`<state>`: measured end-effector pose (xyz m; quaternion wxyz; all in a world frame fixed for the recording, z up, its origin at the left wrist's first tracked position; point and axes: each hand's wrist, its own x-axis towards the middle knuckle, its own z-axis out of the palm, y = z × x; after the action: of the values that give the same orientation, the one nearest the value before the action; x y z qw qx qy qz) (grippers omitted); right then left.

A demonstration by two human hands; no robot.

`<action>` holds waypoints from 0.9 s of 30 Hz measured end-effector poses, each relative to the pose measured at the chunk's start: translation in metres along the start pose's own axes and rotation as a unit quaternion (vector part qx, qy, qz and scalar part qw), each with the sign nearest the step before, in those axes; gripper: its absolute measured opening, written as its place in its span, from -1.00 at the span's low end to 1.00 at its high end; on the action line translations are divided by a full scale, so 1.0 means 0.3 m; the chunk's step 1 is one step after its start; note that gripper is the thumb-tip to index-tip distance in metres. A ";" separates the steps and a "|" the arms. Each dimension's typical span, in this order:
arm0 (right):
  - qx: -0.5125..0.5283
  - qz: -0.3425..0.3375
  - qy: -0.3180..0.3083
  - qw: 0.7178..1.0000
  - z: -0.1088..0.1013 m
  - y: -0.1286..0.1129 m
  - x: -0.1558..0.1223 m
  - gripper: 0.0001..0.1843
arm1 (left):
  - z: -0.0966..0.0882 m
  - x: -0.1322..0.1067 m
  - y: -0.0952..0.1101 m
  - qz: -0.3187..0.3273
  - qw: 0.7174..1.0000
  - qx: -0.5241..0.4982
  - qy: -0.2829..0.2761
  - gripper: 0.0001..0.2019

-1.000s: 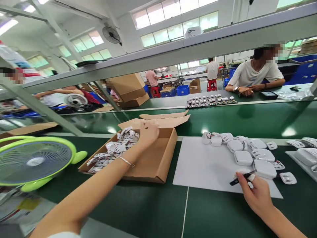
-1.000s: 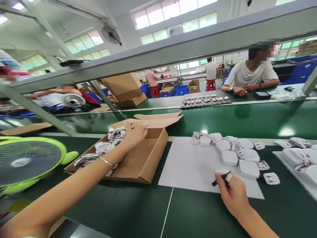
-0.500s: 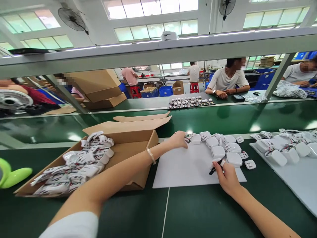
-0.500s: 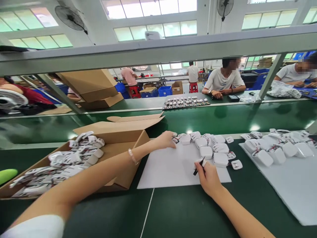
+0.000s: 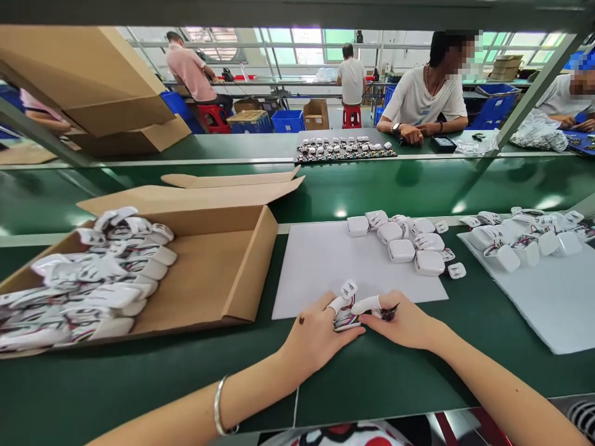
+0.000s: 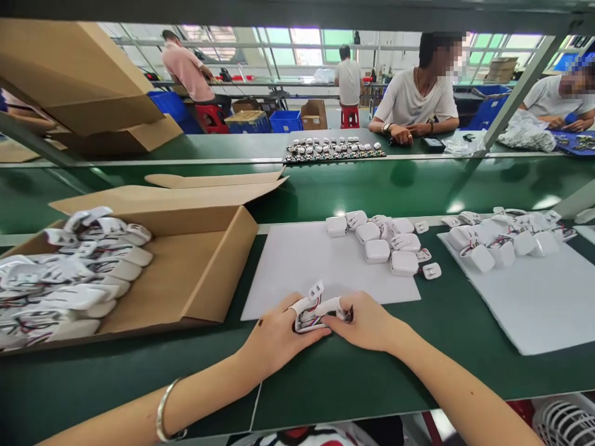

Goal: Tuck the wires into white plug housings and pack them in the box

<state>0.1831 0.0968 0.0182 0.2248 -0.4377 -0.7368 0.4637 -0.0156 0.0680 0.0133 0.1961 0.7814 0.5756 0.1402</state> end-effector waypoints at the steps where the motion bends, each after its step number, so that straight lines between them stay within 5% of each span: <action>1: -0.015 -0.006 -0.018 1.000 -0.003 0.000 0.000 -0.69 | -0.007 0.000 -0.006 0.026 0.999 -0.014 0.014 -0.62; 6: -0.032 -0.056 -0.037 0.997 0.006 -0.004 0.004 -0.75 | -0.036 -0.009 -0.058 0.155 0.981 -0.100 0.063 -0.57; 12: 0.057 -0.018 -0.031 0.998 0.036 -0.028 0.028 -0.78 | 0.026 -0.019 -0.080 0.194 0.964 -0.130 0.131 -0.68; 18: 0.095 0.023 0.040 0.994 -0.021 -0.035 0.057 -0.69 | 0.042 -0.025 -0.091 0.240 0.948 -0.167 0.129 -0.65; 23: 0.089 0.138 -0.009 0.986 -0.003 -0.063 0.037 -0.63 | 0.062 -0.013 -0.107 0.237 0.938 -0.199 0.159 -0.63; 27: 0.126 0.165 -0.042 0.977 0.022 -0.055 0.035 -0.56 | 0.069 -0.008 -0.110 0.225 0.938 -0.207 0.165 -0.64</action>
<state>0.1657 0.0995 0.0288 0.1680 -0.5015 -0.5991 0.6012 -0.0351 0.0712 -0.0204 0.2188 0.7985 0.3670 0.4241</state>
